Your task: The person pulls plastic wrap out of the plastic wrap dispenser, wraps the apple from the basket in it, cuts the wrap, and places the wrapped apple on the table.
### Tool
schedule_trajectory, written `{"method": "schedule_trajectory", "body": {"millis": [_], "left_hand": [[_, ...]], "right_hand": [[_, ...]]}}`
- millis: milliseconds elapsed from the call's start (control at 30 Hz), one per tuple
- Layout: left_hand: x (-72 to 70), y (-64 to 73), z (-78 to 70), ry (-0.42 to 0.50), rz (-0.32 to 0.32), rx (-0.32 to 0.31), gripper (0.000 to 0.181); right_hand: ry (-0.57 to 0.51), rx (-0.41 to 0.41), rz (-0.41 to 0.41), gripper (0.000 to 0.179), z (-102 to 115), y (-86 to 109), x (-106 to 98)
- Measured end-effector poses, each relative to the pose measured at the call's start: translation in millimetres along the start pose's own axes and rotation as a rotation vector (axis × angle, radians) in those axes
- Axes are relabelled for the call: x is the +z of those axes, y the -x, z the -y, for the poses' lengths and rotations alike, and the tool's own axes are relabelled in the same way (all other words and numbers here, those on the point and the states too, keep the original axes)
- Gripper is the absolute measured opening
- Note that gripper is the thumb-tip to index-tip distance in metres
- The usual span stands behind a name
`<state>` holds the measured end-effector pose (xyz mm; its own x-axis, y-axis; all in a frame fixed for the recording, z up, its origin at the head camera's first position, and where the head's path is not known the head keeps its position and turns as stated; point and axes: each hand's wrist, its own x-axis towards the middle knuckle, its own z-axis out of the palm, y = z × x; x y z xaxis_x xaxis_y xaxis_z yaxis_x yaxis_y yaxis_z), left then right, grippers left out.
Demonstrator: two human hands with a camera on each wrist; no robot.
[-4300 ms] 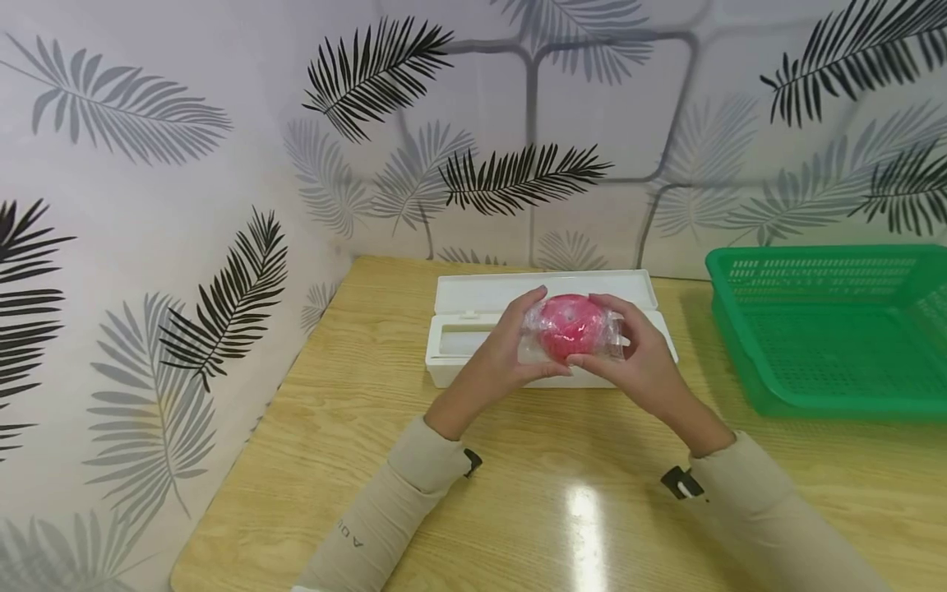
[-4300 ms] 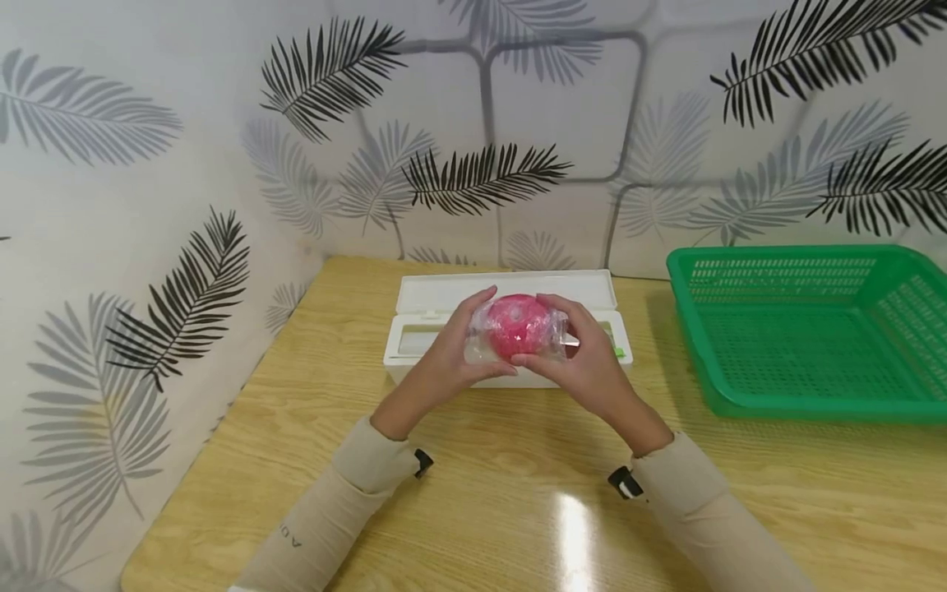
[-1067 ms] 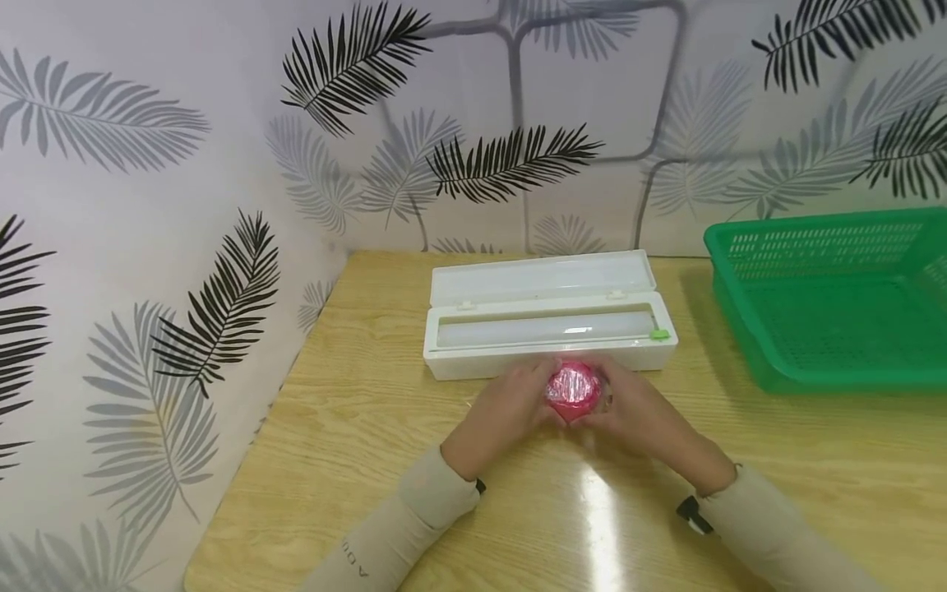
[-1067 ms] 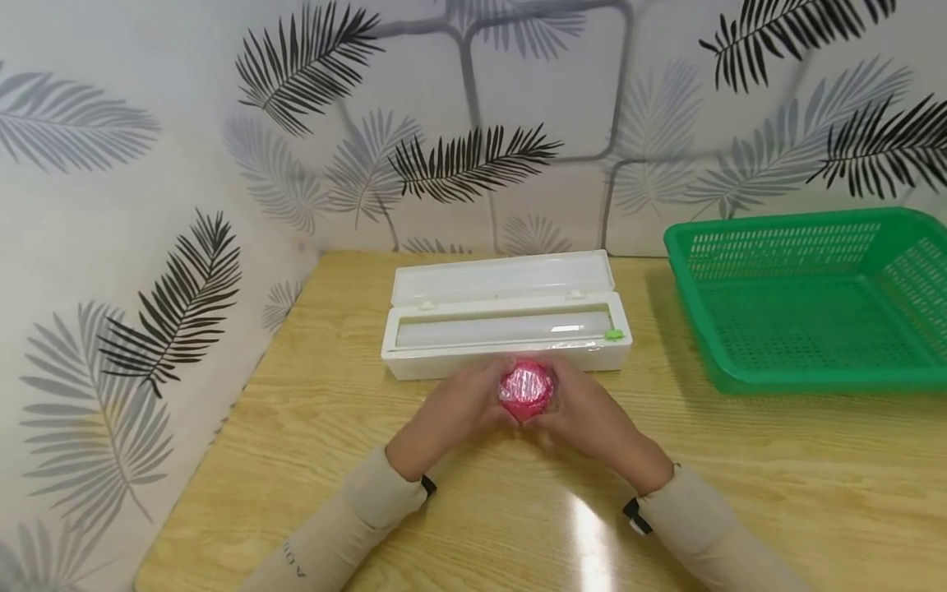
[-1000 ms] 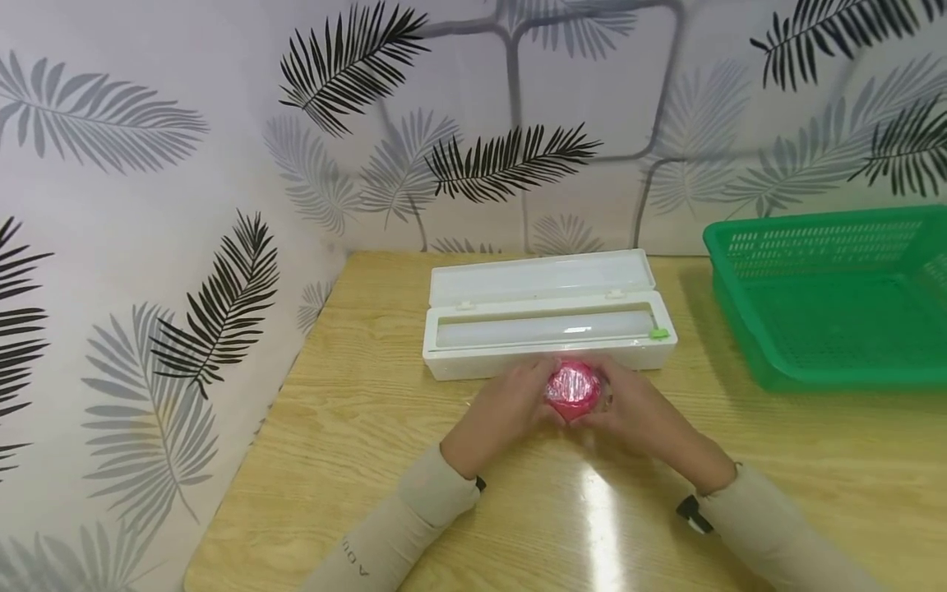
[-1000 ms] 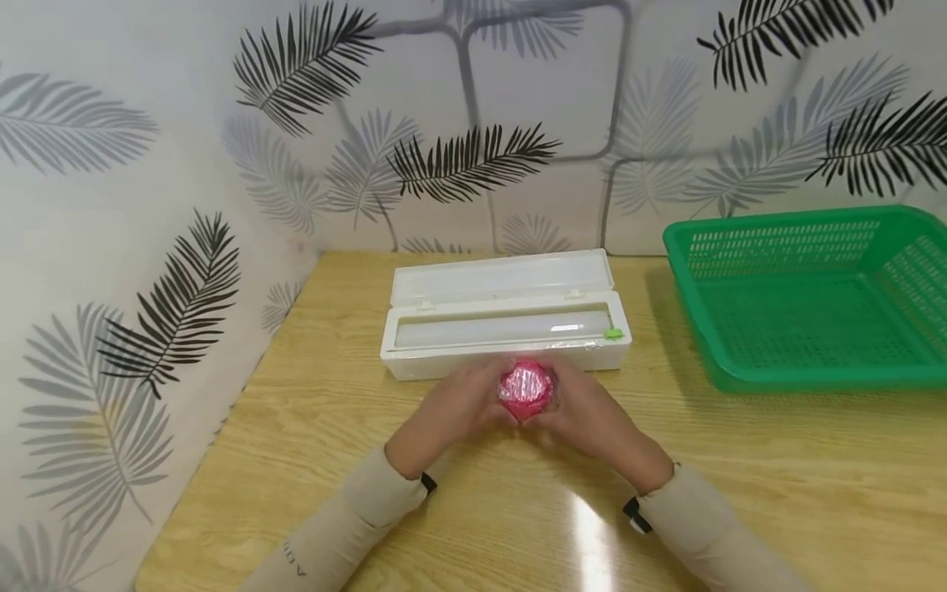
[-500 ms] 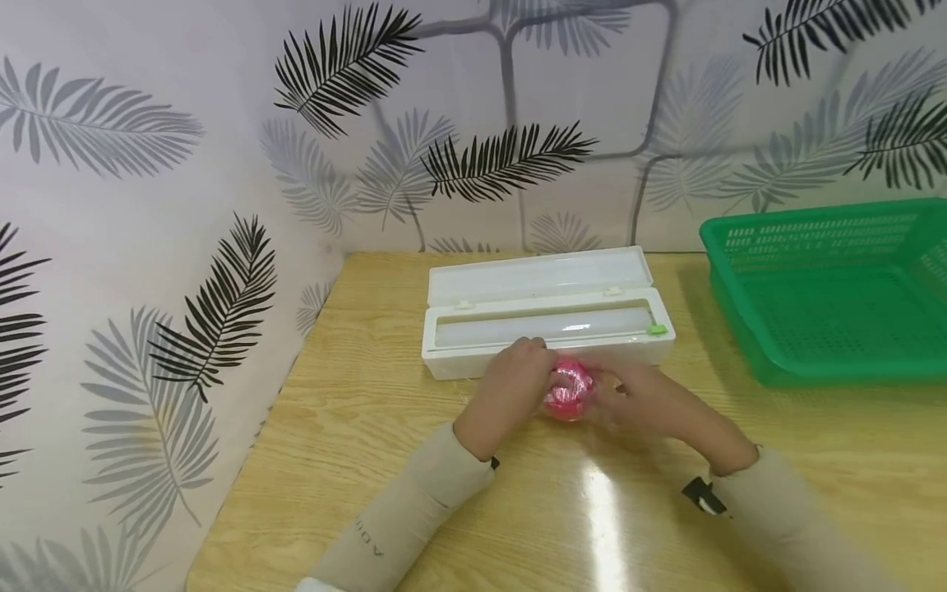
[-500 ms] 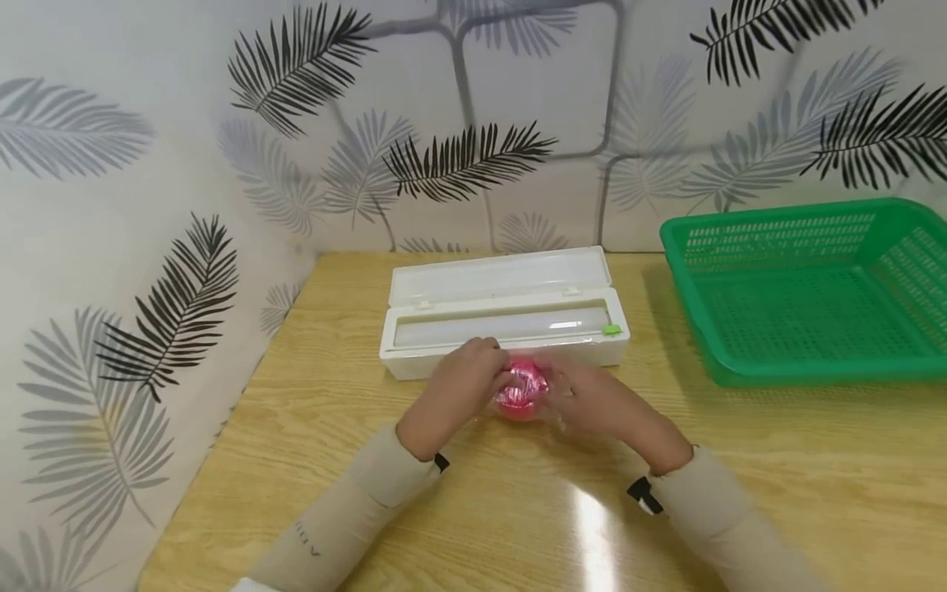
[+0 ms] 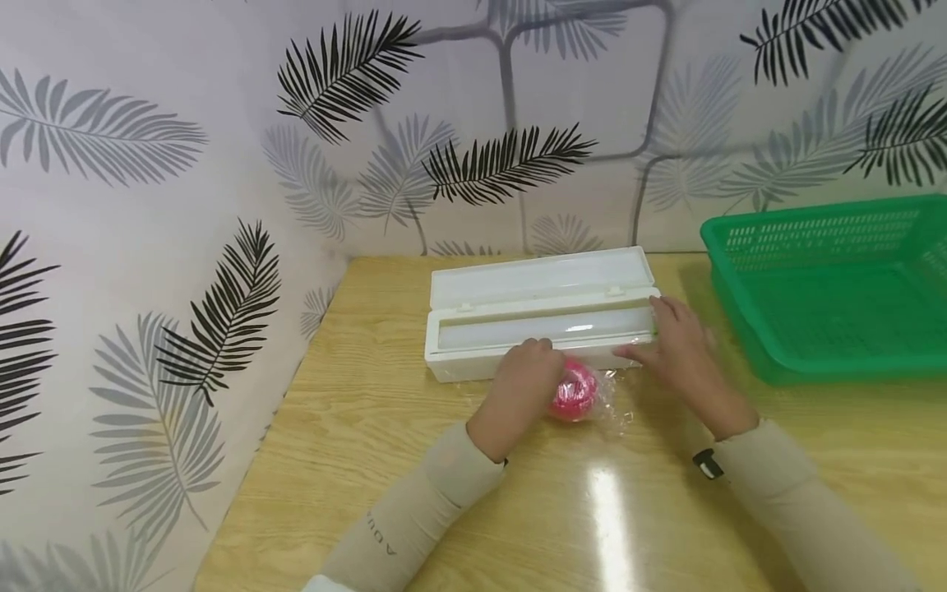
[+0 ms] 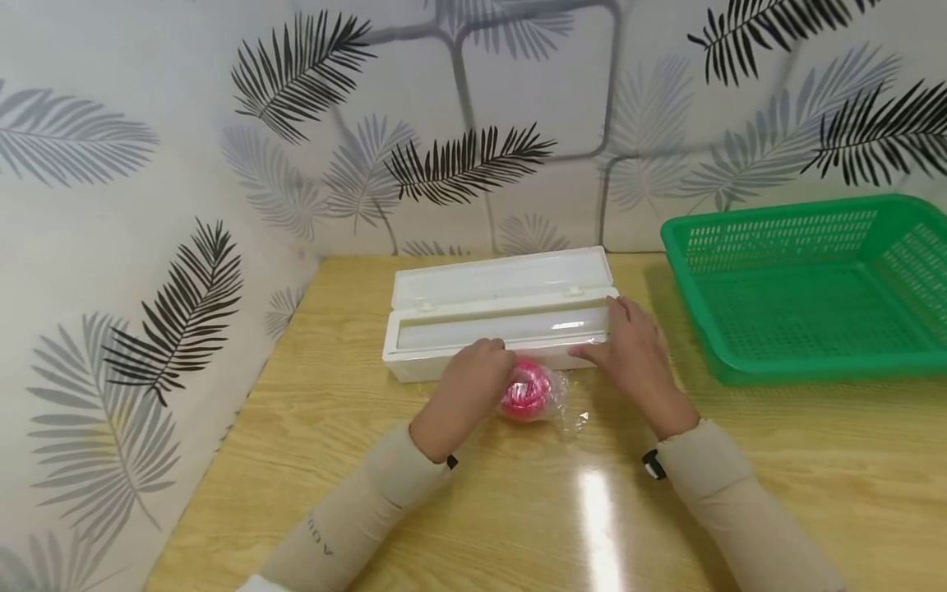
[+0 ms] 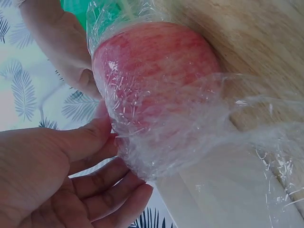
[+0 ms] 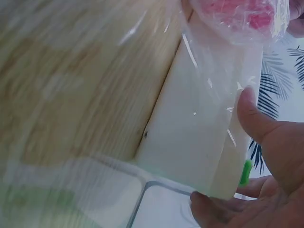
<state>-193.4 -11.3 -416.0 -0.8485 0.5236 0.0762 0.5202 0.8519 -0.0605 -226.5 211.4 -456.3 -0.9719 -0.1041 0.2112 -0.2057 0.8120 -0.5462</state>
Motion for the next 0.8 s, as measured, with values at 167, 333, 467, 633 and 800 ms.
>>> {"method": "schedule_trajectory", "body": {"millis": [167,333,467,633,800], "left_hand": [[0.1,0.5,-3.8,-0.008,-0.016,-0.007,0.014],[-2.5,1.4,-5.1,-0.011,0.019,-0.006,0.018],[-6.3,1.0,-1.7,0.039,0.056,0.016,0.021],[-10.9,-5.2,5.3,0.106,0.02,0.102,0.027],[-18.3,-30.0,-4.5,0.179,-0.007,0.255,0.017]], "right_hand": [[-0.1,-0.001,-0.007,0.084,-10.2,0.6,-1.3],[-0.039,0.008,0.041,0.089,-11.7,0.8,-9.5],[-0.029,0.024,0.069,0.087,-8.8,0.8,-14.4],[-0.029,0.03,0.067,0.089,-7.7,3.2,-13.3],[0.006,0.005,0.028,0.09,-7.1,4.7,-13.0]]}}
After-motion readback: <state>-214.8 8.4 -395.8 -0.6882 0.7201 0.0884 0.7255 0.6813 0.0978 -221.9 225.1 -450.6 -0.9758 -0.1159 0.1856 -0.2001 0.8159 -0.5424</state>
